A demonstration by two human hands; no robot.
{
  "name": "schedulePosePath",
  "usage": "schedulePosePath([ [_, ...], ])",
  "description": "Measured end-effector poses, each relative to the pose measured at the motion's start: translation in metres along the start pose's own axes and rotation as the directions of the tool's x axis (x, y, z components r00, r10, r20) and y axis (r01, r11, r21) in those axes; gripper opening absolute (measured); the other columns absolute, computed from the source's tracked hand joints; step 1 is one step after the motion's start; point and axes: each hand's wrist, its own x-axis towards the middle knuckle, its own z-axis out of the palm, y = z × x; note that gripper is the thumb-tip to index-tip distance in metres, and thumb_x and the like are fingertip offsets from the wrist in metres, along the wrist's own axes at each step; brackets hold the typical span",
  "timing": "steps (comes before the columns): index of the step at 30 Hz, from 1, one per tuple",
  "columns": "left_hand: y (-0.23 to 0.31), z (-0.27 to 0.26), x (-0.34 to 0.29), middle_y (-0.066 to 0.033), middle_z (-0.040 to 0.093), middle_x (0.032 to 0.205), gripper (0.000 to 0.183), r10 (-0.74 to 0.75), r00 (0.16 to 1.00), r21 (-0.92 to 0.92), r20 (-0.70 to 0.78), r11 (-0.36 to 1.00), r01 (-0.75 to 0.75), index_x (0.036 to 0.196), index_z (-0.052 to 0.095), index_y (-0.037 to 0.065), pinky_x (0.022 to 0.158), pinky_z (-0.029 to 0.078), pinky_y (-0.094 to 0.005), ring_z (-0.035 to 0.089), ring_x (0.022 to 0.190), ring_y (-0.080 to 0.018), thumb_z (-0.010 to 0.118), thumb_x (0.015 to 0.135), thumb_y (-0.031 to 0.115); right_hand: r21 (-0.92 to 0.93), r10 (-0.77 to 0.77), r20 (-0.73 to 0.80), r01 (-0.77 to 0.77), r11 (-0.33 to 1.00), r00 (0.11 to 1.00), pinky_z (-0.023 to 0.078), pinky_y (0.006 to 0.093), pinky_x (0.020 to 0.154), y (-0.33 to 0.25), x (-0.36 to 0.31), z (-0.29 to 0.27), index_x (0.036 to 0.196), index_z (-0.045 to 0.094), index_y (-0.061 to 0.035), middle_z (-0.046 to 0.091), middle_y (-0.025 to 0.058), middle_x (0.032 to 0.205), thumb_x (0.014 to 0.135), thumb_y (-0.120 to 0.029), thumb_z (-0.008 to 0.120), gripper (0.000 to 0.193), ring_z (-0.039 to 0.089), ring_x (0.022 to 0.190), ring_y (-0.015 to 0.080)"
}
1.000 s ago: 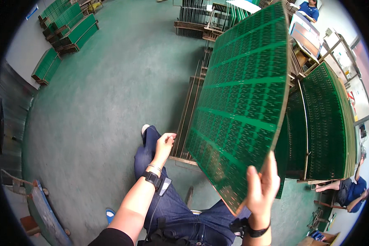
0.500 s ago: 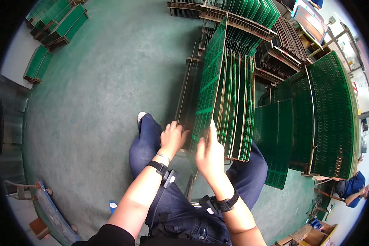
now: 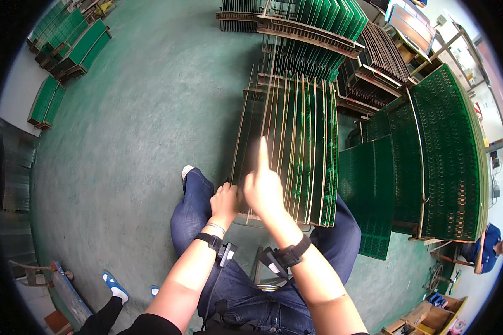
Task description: Inspecting and organizing large green circuit boards into racks on a fabrication floor.
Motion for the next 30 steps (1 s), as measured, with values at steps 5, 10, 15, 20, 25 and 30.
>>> schedulePosePath([
  [5, 0.001, 0.0, -0.002, -0.0093, 0.058, 0.085, 0.012, 0.003, 0.999, -0.029, 0.036, 1.0, -0.002, 0.08, 0.061, 0.009, 0.063, 0.053, -0.0413, 0.061, 0.082, -0.0279, 0.06, 0.079, 0.02, -0.156, 0.082, 0.179, -0.054, 0.986, 0.98, 0.048, 0.0472, 0.055, 0.028, -0.014, 0.033, 0.146, 0.006, -0.0058, 0.058, 0.0262, 0.065, 0.081, -0.006, 0.051, 0.078, 0.059, 0.057, 0.0396],
  [10, 0.001, 0.004, -0.003, -0.01, 0.058, 0.086, 0.013, -0.05, 0.998, -0.093, 0.026, 0.994, 0.052, 0.08, 0.061, 0.008, 0.065, 0.053, -0.0428, 0.061, 0.083, -0.0289, 0.061, 0.08, 0.021, -0.156, 0.147, 0.314, -0.102, 0.983, 0.938, 0.05, 0.0481, 0.069, 0.043, -0.034, 0.03, 0.146, 0.013, -0.0116, 0.058, 0.028, 0.109, 0.085, -0.011, 0.051, 0.072, 0.063, 0.078, 0.0409],
  [15, -0.005, -0.002, -0.002, -0.0125, 0.058, 0.091, 0.014, -0.067, 0.996, -0.224, 0.066, 0.971, 0.08, 0.079, 0.061, 0.006, 0.069, 0.052, -0.0454, 0.061, 0.084, -0.0335, 0.059, 0.082, 0.02, 0.051, -0.04, 0.256, 0.028, 0.998, 0.966, 0.048, 0.0434, 0.063, 0.055, -0.061, 0.005, 0.144, 0.026, -0.0128, 0.06, 0.0273, 0.09, 0.082, -0.002, 0.053, 0.068, 0.06, 0.066, 0.0387],
  [20, 0.008, -0.084, 0.012, -0.0196, 0.061, 0.095, 0.016, 0.12, 0.992, -0.548, -0.034, 0.828, -0.119, 0.081, 0.059, -0.003, 0.071, 0.049, -0.0388, 0.059, 0.081, -0.0366, 0.055, 0.084, 0.012, 0.032, -0.052, 0.347, 0.044, 0.999, 0.936, 0.049, 0.0392, 0.082, 0.079, -0.097, -0.027, 0.141, 0.033, -0.0126, 0.052, 0.028, 0.12, 0.083, -0.001, 0.054, 0.063, 0.062, 0.095, 0.0362],
  [25, 0.021, -0.292, -0.02, -0.0138, 0.06, 0.081, 0.019, 0.168, 0.986, -0.705, 0.02, 0.702, -0.105, 0.074, 0.053, -0.006, 0.064, 0.041, -0.0317, 0.053, 0.07, -0.0227, 0.055, 0.084, 0.01, 0.12, 0.096, 0.44, -0.164, 0.979, 0.893, 0.047, 0.0377, 0.091, 0.11, -0.119, -0.062, 0.136, 0.04, -0.0091, 0.058, 0.0251, 0.115, 0.087, -0.008, 0.053, 0.051, 0.058, 0.108, 0.0325],
  [30, -0.019, -0.375, -0.078, -0.0137, 0.064, 0.085, 0.033, -0.073, 0.997, -0.961, 0.024, 0.271, 0.043, 0.088, 0.062, -0.009, 0.066, 0.045, -0.0273, 0.058, 0.071, -0.0161, 0.062, 0.077, 0.022, 0.592, 0.096, 0.504, -0.425, 0.685, 0.858, 0.04, 0.0356, 0.096, 0.101, -0.124, -0.079, 0.145, 0.024, -0.0107, 0.043, 0.013, 0.139, 0.093, -0.022, 0.054, 0.061, 0.045, 0.122, 0.0207],
])
